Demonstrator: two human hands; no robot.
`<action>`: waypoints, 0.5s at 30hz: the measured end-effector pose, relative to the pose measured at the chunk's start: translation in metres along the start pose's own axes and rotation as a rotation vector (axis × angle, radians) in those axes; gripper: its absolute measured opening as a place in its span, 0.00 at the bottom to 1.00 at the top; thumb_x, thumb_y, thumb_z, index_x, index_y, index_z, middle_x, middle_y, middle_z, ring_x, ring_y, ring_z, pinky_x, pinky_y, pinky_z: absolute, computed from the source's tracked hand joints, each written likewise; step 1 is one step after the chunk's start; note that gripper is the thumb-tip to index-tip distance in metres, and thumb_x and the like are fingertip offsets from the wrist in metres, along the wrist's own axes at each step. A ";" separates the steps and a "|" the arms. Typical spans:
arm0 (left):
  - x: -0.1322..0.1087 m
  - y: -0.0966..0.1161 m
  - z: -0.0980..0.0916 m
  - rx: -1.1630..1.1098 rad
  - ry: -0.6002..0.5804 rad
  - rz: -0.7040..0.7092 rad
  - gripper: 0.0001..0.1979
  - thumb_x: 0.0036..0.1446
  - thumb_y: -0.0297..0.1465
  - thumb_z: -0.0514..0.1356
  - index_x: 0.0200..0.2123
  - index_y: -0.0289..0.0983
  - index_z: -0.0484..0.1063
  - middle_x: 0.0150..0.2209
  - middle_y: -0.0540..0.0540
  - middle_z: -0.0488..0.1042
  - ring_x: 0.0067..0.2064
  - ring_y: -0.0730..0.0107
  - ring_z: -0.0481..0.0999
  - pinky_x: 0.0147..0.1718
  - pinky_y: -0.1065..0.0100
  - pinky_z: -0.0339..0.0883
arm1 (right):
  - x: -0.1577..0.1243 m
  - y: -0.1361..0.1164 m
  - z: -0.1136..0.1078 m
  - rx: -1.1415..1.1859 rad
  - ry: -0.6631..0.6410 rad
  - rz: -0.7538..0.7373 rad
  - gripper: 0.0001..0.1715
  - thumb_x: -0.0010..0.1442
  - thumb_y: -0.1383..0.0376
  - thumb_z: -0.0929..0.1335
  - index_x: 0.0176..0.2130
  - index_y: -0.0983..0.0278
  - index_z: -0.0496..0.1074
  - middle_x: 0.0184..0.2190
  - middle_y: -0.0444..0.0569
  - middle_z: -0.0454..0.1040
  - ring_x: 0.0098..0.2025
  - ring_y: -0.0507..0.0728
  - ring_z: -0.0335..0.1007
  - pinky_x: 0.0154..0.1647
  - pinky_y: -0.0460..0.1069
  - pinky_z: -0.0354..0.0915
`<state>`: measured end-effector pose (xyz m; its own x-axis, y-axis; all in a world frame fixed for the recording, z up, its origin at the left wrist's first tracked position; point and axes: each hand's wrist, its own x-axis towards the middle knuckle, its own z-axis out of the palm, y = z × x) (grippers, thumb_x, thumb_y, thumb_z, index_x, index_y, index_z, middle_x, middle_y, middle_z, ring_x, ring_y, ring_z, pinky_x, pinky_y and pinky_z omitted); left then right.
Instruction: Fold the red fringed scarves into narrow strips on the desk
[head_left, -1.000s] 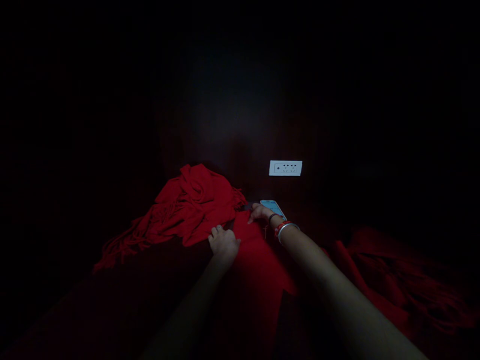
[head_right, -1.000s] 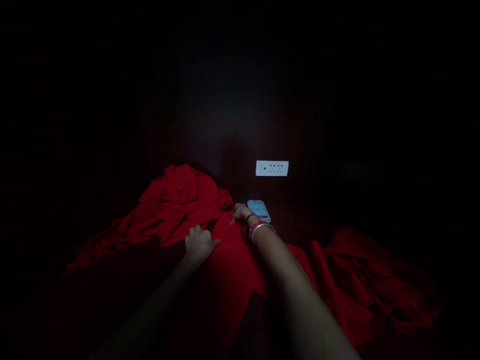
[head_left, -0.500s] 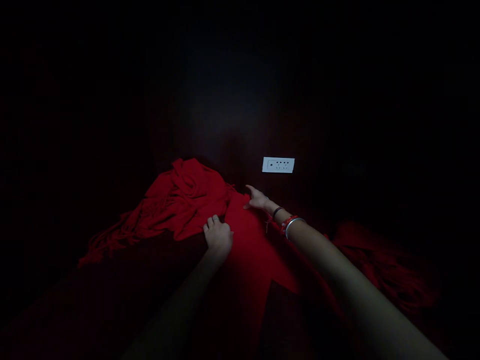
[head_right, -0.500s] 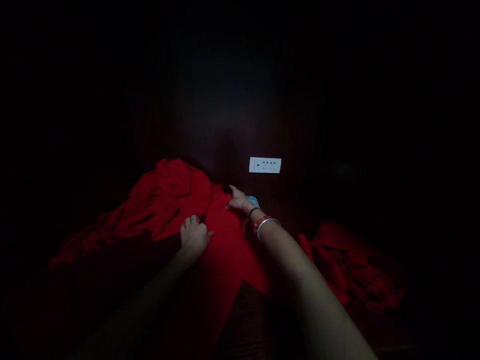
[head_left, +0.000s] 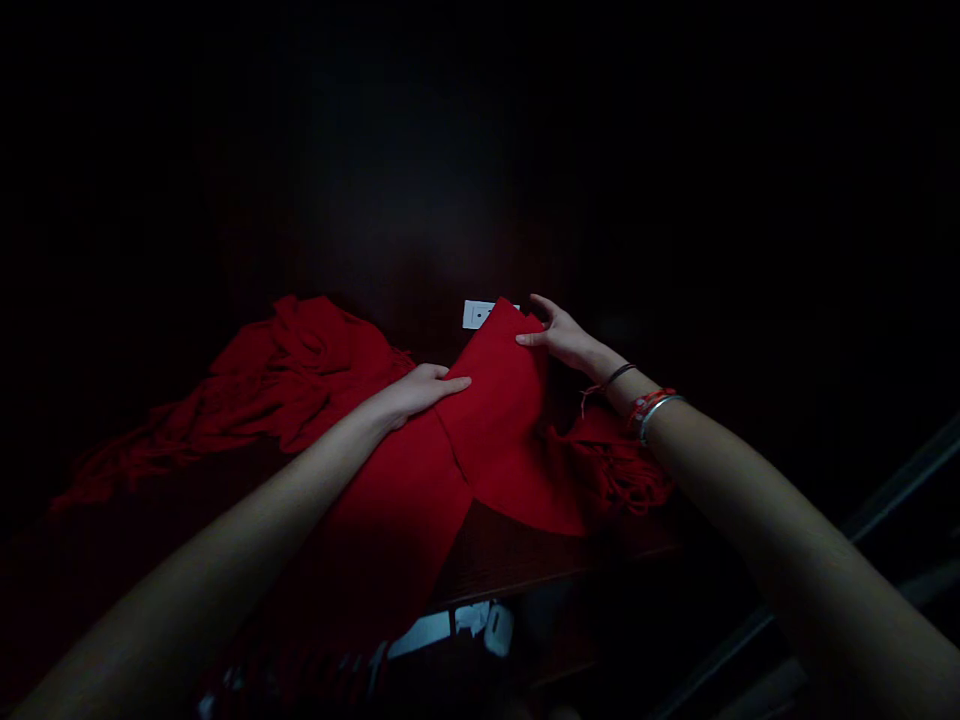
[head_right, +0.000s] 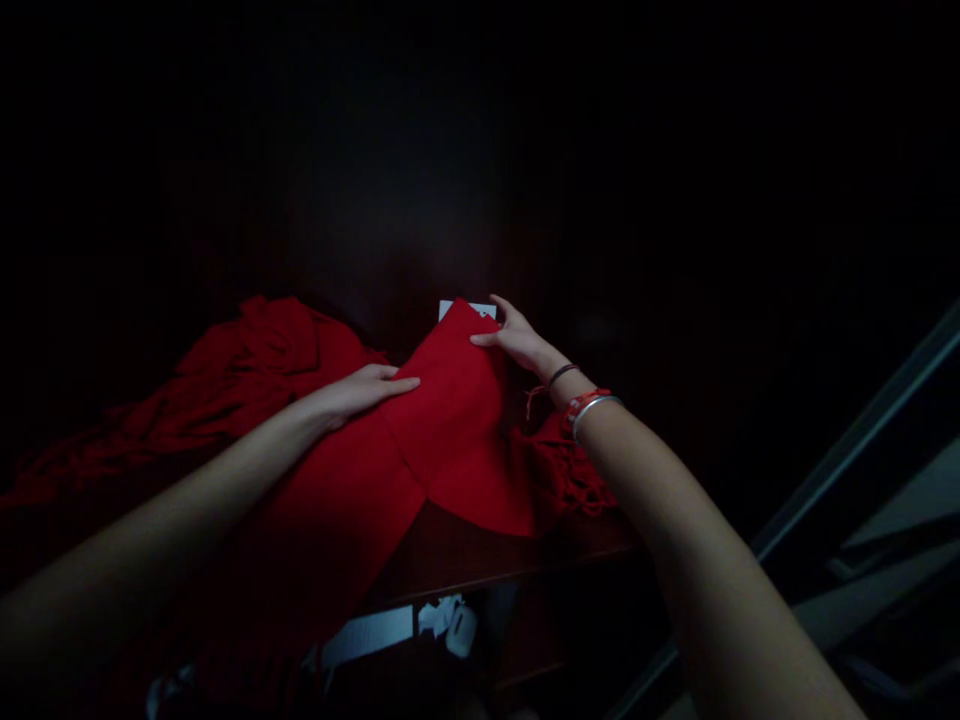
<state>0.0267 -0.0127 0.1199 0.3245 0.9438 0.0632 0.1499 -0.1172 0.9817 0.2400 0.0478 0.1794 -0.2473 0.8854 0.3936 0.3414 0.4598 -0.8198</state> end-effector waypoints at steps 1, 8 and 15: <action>0.001 0.007 0.012 -0.079 -0.040 -0.012 0.18 0.39 0.38 0.61 0.33 0.32 0.68 0.32 0.45 0.73 0.31 0.68 0.71 0.31 0.68 0.64 | -0.002 -0.005 -0.012 0.005 -0.001 0.006 0.50 0.41 0.74 0.68 0.56 0.64 0.39 0.45 0.53 0.63 0.39 0.54 0.65 0.40 0.50 0.62; 0.024 -0.013 0.109 -0.151 -0.213 -0.156 0.12 0.46 0.36 0.57 0.29 0.32 0.68 0.27 0.45 0.72 0.29 0.71 0.71 0.27 0.71 0.64 | -0.033 0.012 -0.070 -0.323 -0.013 0.195 0.50 0.37 0.73 0.70 0.55 0.67 0.44 0.49 0.56 0.59 0.45 0.57 0.60 0.45 0.51 0.59; 0.076 -0.063 0.097 0.688 0.142 0.097 0.12 0.50 0.35 0.52 0.23 0.33 0.67 0.29 0.44 0.70 0.36 0.66 0.68 0.30 0.72 0.57 | -0.064 0.070 -0.083 -0.990 -0.153 0.500 0.51 0.36 0.72 0.70 0.56 0.67 0.44 0.51 0.54 0.57 0.49 0.57 0.56 0.46 0.46 0.57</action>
<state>0.1326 0.0361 0.0458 0.2485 0.9450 0.2128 0.6976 -0.3270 0.6375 0.3548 0.0291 0.1308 0.0337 0.9994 0.0013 0.9879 -0.0331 -0.1517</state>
